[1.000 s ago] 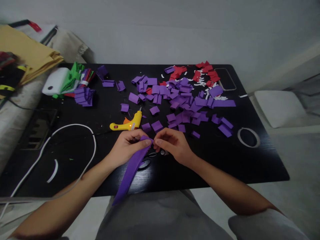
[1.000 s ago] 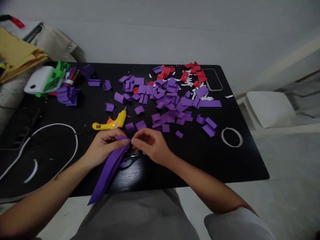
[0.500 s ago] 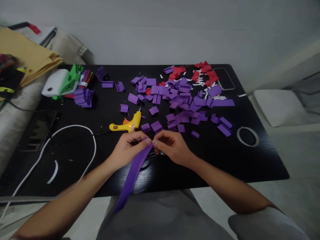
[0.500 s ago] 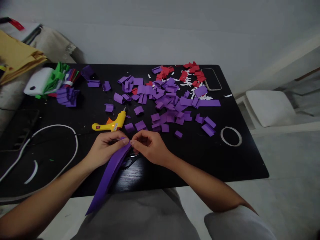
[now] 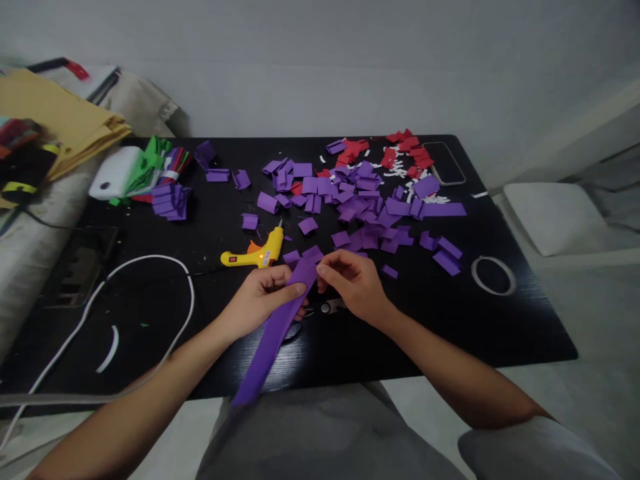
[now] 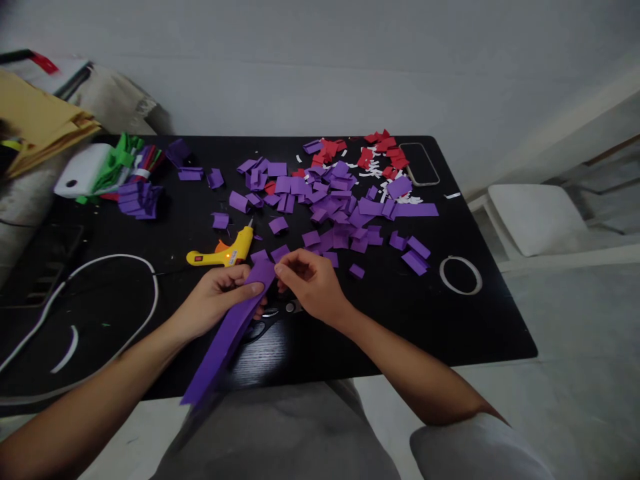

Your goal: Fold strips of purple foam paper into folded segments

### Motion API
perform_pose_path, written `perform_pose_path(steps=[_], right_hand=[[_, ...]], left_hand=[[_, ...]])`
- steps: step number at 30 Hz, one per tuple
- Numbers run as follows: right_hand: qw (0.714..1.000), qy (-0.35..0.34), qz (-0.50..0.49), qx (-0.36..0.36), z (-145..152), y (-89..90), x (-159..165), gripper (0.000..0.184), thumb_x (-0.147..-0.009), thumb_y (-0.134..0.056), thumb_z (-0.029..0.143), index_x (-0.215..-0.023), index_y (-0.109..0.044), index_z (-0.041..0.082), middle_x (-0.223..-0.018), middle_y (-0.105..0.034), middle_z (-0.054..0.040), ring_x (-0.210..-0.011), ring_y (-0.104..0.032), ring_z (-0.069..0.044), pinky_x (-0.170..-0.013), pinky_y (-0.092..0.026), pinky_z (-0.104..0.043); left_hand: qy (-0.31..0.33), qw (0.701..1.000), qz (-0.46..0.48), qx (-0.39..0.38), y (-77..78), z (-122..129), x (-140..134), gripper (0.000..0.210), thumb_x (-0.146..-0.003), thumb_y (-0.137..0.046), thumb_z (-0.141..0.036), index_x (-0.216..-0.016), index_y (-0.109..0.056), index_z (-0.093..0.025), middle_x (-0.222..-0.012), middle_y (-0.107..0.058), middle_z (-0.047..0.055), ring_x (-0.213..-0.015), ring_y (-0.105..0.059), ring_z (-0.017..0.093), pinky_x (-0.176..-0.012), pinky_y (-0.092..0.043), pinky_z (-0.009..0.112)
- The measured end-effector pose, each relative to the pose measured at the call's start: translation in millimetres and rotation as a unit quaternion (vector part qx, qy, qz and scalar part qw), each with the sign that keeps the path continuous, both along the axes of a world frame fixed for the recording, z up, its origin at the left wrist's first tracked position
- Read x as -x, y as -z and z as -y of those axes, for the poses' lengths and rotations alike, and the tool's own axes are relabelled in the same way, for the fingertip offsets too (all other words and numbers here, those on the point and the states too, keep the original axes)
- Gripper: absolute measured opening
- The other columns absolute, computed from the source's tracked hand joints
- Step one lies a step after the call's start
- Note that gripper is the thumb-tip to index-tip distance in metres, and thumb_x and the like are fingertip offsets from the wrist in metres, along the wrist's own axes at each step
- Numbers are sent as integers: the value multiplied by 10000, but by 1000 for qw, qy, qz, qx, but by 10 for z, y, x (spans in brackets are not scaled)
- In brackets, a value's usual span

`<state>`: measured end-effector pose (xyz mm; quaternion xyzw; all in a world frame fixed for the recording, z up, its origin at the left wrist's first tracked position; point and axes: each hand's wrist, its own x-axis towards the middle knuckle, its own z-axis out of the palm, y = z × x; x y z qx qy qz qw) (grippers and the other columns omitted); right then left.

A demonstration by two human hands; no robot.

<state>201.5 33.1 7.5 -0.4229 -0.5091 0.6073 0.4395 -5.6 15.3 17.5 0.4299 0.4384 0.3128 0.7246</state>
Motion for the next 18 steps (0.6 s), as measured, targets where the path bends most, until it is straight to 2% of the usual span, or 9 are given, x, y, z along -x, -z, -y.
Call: perform_pose_path(steps=[4, 11, 18], right_hand=[[999, 31, -11, -16, -67, -16, -51, 319, -859, -803, 475, -796, -669, 193, -648, -673, 20, -586, -647, -121, -624, -587, -268], [994, -51, -32, 92, -46, -43, -18, 390, -767, -874, 525, -848, -725, 174, -670, -698, 18, -569, -673, -124, -552, -611, -249], [992, -60, -17, 109, -33, -80, -13, 409, -760, -874, 543, -767, -729, 160, -609, -719, 4, -531, -695, -126, -518, -582, -220]], left_hand=[[-2, 1000, 14, 0, 26, 13, -3, 329, -887, -802, -391, -754, -600, -168, -651, -719, -12, -546, -701, 117, -589, -632, 237], [11, 1000, -13, -18, 34, 11, -3, 337, -888, -798, -397, -757, -584, -172, -662, -710, -15, -536, -696, 122, -543, -596, 220], [46, 995, -80, -42, 12, -4, 22, 341, -906, -764, -447, -769, -673, -148, -669, -684, -5, -540, -661, 113, -531, -547, 209]])
